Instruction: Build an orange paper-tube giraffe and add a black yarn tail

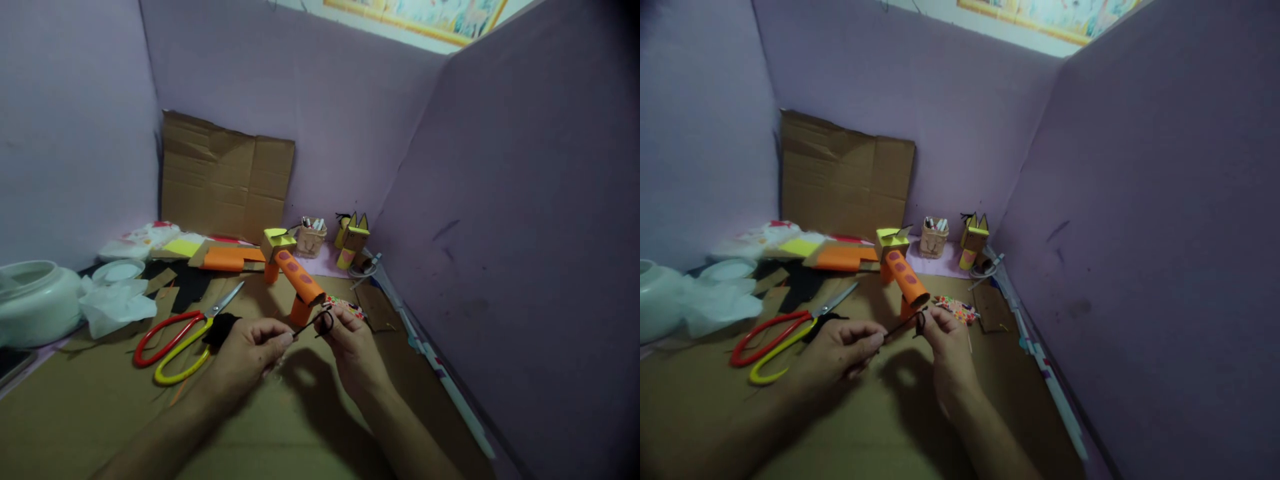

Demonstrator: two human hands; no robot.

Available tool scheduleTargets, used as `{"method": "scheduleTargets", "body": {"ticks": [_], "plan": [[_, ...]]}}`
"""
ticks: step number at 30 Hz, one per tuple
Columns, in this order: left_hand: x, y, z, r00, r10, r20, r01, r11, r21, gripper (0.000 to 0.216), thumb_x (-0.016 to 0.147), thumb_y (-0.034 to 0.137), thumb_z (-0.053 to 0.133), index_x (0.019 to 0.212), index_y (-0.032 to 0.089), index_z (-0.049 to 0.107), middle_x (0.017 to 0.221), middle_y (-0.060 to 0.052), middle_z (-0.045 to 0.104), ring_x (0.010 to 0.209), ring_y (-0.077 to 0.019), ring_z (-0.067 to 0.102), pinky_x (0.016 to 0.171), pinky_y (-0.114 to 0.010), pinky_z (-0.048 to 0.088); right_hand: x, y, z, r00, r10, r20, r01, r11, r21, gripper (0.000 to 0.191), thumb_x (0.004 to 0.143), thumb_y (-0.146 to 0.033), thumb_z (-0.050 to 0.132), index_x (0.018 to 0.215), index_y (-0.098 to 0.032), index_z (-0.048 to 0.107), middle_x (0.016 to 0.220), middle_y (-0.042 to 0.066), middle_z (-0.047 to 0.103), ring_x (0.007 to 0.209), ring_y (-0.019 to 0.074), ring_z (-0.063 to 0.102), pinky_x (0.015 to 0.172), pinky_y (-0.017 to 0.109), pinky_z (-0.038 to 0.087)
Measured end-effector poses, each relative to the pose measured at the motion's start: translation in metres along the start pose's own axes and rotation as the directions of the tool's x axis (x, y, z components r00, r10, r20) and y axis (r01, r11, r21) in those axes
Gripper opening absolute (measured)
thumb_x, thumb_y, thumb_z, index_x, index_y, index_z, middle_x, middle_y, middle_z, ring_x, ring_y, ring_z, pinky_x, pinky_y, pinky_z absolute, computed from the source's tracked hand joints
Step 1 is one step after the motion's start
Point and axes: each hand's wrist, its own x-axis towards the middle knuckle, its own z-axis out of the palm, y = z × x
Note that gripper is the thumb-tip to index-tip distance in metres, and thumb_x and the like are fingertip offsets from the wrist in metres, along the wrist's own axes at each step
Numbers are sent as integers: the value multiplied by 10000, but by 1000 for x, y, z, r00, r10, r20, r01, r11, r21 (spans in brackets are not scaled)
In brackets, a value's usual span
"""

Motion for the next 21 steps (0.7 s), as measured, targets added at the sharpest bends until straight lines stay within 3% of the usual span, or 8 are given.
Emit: {"method": "scheduleTargets", "body": {"ticks": [4,7,11,17,21], "plan": [[0,0,1,999,26,-31,-21,984,174,252,643,374,613,563,140,566,452,50,420,436,-65,325,430,-190,246,2,-7,1,997,60,56,-72,963,260,217,603,-359,781,649,-201,639,704,-15,622,701,122,553,774,276,441],[2,0,2,994,69,-79,-41,950,309,212,620,327,587,525,138,561,500,24,480,510,-95,389,494,-207,296,3,-12,1,995,91,49,-103,933,345,240,570,-335,804,643,-209,612,690,-29,619,686,123,576,791,305,463],[4,-1,2,995,38,-95,8,900,436,187,630,297,547,530,139,570,499,17,497,522,-116,412,513,-223,308,3,-14,0,991,126,37,-130,916,380,260,568,-336,809,669,-213,604,680,-43,616,653,120,584,754,320,495],[5,-14,3,995,77,-57,-28,802,597,171,659,245,522,562,158,633,529,1,573,554,-149,487,523,-237,326,2,-14,1,990,141,32,-142,903,407,264,596,-325,804,705,-218,588,678,-69,606,575,76,554,703,293,525],[4,-13,2,979,170,-116,-69,802,594,230,683,259,559,842,177,704,819,-57,703,735,-209,599,674,-302,425,-3,-13,5,985,171,28,-171,937,306,291,568,-341,816,708,-195,607,665,-59,604,497,53,522,536,215,509]]}}
